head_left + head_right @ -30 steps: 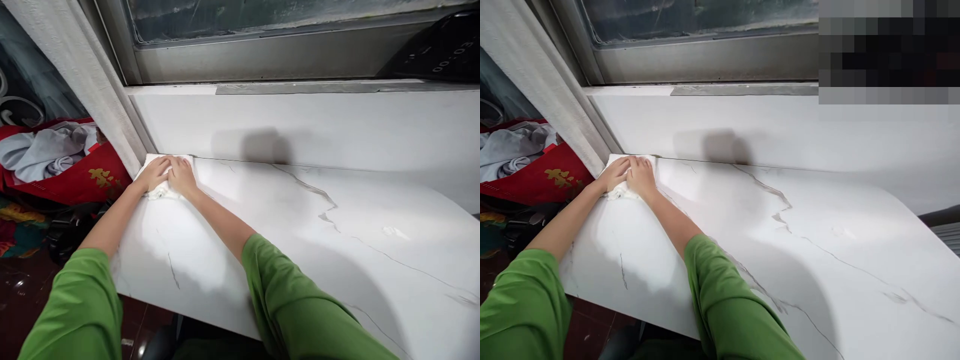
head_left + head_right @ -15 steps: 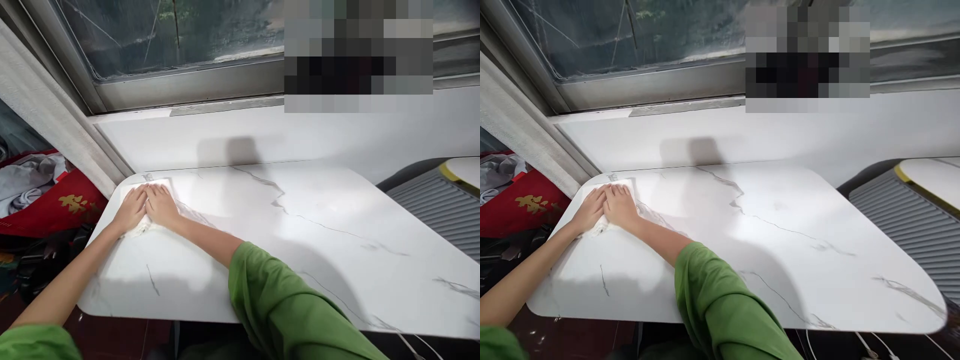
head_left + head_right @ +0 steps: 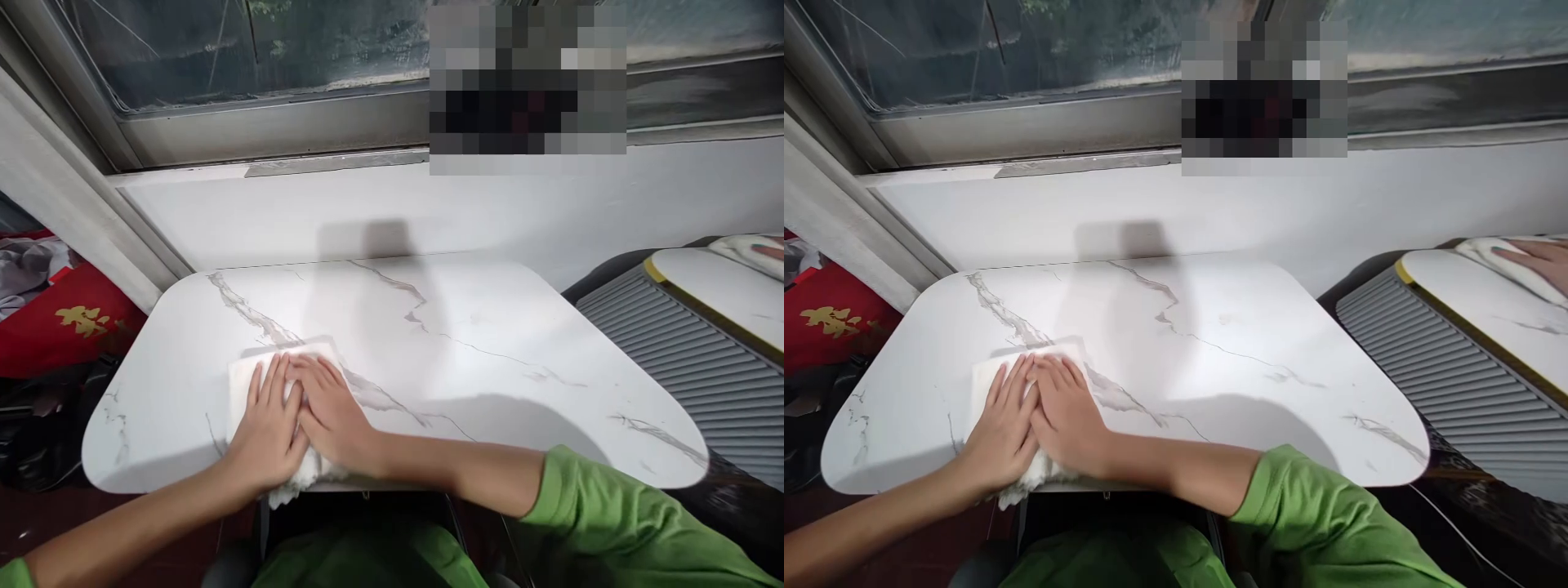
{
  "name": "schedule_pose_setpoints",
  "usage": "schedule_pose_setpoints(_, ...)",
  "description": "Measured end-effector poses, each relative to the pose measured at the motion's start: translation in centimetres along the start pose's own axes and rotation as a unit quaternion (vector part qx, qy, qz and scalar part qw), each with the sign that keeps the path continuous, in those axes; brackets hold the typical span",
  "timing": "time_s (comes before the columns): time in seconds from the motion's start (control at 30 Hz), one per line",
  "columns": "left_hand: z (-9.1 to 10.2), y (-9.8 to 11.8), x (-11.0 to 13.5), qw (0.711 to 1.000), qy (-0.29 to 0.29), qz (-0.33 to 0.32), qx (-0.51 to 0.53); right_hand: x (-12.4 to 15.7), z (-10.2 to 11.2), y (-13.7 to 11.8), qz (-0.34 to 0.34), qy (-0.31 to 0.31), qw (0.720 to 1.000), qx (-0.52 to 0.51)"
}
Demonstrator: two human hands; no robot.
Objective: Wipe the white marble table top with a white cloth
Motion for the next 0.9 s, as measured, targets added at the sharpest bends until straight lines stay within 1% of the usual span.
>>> schedule_pose_setpoints(0.03, 0.0, -0.6, -1.5, 1.000, -0.002, 0.004, 0.006, -1.0, 0.7, 1.2, -0.014, 0.002, 1.000, 0.003)
schedule_pose_setpoints(0.1, 0.0, -2.7, -5.3, 0.999, -0.001, 0.025, 0.020, -3.8, 2.4, 3.9, -0.032, 0.010, 0.999, 0.017)
schedule_pose_setpoints(0.2, 0.3, -6.4, -12.1, 0.997, 0.005, 0.066, 0.034, -8.7, 5.6, 8.4, -0.030, 0.034, 0.997, 0.062)
schedule_pose_setpoints(0.23, 0.5, -7.4, -14.3, 0.997, 0.010, 0.070, 0.037, -10.1, 6.7, 10.0, -0.031, 0.044, 0.996, 0.073)
schedule_pose_setpoints(0.33, 1.4, -8.8, -20.0, 0.996, 0.033, 0.068, 0.049, -13.0, 10.0, 14.1, -0.037, 0.071, 0.993, 0.083)
schedule_pose_setpoints(0.37, 1.6, -9.0, -21.4, 0.995, 0.040, 0.068, 0.054, -13.4, 10.9, 15.1, -0.042, 0.076, 0.993, 0.078)
schedule_pose_setpoints(0.43, 1.9, -9.2, -23.3, 0.994, 0.051, 0.077, 0.061, -13.8, 12.3, 16.7, -0.058, 0.081, 0.993, 0.063)
schedule_pose_setpoints(0.5, 2.1, -9.0, -24.2, 0.993, 0.059, 0.083, 0.062, -13.7, 13.1, 17.5, -0.073, 0.082, 0.993, 0.052)
schedule_pose_setpoints(0.57, 2.1, -8.9, -24.4, 0.992, 0.062, 0.086, 0.062, -13.4, 13.3, 17.6, -0.077, 0.082, 0.993, 0.048)
schedule_pose_setpoints(0.67, 1.7, -8.5, -24.1, 0.993, 0.048, 0.082, 0.067, -12.8, 13.2, 17.2, -0.079, 0.090, 0.992, 0.048)
schedule_pose_setpoints(0.73, 1.5, -7.7, -23.6, 0.994, 0.035, 0.079, 0.070, -12.0, 13.0, 16.9, -0.076, 0.096, 0.991, 0.056)
schedule_pose_setpoints(0.83, 1.1, -5.4, -22.4, 0.994, 0.017, 0.076, 0.075, -9.5, 12.6, 16.0, -0.065, 0.092, 0.991, 0.077)
schedule_pose_setpoints(0.9, 0.8, -2.8, -21.1, 0.995, 0.008, 0.064, 0.080, -6.6, 12.2, 15.5, -0.069, 0.082, 0.990, 0.096)
Point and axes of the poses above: each hand's wrist, its own x-axis away from the middle knuckle, its own z-axis out of the back of the hand, y = z × x, the point moved 10 cm from there along -x, towards the middle knuckle, and after that the axes turned 15 degrees about -y, right-handed, at the moved point
